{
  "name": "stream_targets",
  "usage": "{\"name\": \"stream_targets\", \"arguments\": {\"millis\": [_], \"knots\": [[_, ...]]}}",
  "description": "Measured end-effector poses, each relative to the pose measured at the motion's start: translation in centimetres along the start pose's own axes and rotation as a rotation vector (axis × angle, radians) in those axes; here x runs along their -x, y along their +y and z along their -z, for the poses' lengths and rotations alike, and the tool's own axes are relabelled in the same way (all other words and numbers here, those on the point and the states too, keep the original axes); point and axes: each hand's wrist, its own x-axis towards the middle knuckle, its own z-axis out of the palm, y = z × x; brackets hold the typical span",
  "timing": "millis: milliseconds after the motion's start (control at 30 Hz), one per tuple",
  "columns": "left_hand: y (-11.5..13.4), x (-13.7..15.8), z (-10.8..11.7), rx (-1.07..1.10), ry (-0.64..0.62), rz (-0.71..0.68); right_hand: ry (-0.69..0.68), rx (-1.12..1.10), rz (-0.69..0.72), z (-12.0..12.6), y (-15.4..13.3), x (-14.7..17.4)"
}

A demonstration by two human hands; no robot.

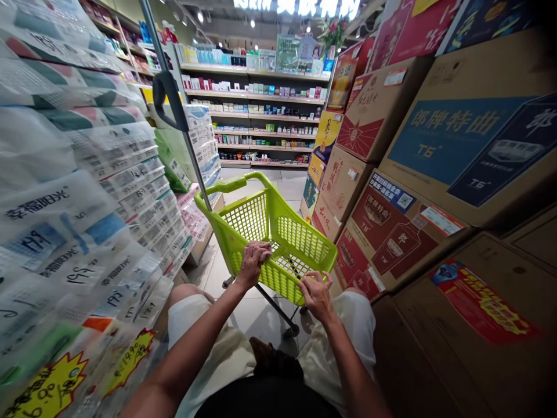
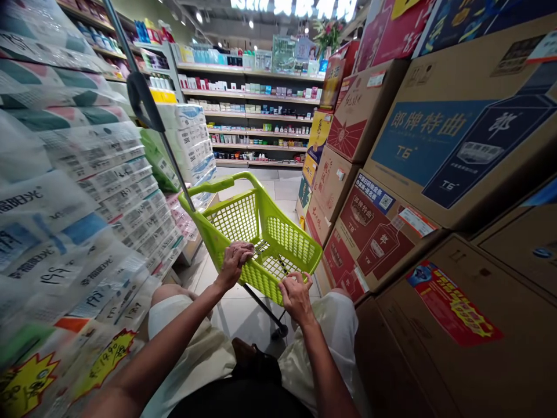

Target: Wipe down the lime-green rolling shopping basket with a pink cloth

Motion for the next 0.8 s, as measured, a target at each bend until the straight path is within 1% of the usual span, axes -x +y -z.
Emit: {"name": "stream_targets", "arguments": {"millis": [67, 133, 200, 267, 300, 333, 367, 400, 500, 533, 567, 600, 667, 733, 767, 800], "knots": [[0.2, 0.2, 0.5, 0.016, -0.061, -0.043, -0.002, 0.065, 0.004, -0.2, 0.1, -0.6], [-0.6, -0.5, 1.6, 0.004, -0.049, -0.013, 0.008, 0.114, 0.005, -0.8, 0.1, -1.2], [-2.1, -1.7, 3.0, -0.033, 0.048, 0.069, 0.016, 0.156, -0.011, -1.5, 0.2, -1.6], [-3.7, -2.7, 4.0, -0.095, 0.209, 0.188, 0.024, 0.195, -0.036, -2.1, 0.5, -1.9], [-4.2, -3.0, 4.3, -0.126, 0.276, 0.242, 0.025, 0.208, -0.043, -2.3, 0.7, -2.0], [-4.4, -3.1, 4.5, -0.149, 0.311, 0.28, 0.023, 0.215, -0.044, -2.4, 0.8, -2.0], [-4.4, -3.0, 4.4, -0.163, 0.306, 0.297, 0.019, 0.215, -0.04, -2.5, 1.0, -2.0], [-4.2, -2.7, 4.3, -0.166, 0.263, 0.289, 0.016, 0.211, -0.034, -2.5, 1.0, -2.0], [-3.7, -1.6, 4.2, -0.144, 0.044, 0.179, 0.013, 0.204, -0.021, -2.3, 1.0, -2.0], [-3.9, -1.5, 4.5, -0.145, 0.015, 0.154, 0.015, 0.211, -0.019, -2.3, 1.0, -1.9], [-4.2, -1.6, 5.1, -0.154, 0.021, 0.146, 0.018, 0.222, -0.019, -2.3, 0.9, -1.9], [-4.8, -1.8, 5.9, -0.173, 0.062, 0.156, 0.022, 0.235, -0.021, -2.3, 0.8, -1.9], [-6.1, -2.3, 7.4, -0.233, 0.218, 0.222, 0.031, 0.252, -0.025, -2.3, 0.6, -1.9], [-6.9, -2.6, 8.3, -0.286, 0.363, 0.298, 0.033, 0.256, -0.025, -2.4, 0.5, -1.8], [-7.0, -2.5, 8.4, -0.294, 0.382, 0.313, 0.034, 0.255, -0.025, -2.4, 0.4, -1.8], [-6.9, -2.2, 8.2, -0.286, 0.351, 0.303, 0.035, 0.254, -0.026, -2.4, 0.4, -1.8]]}}
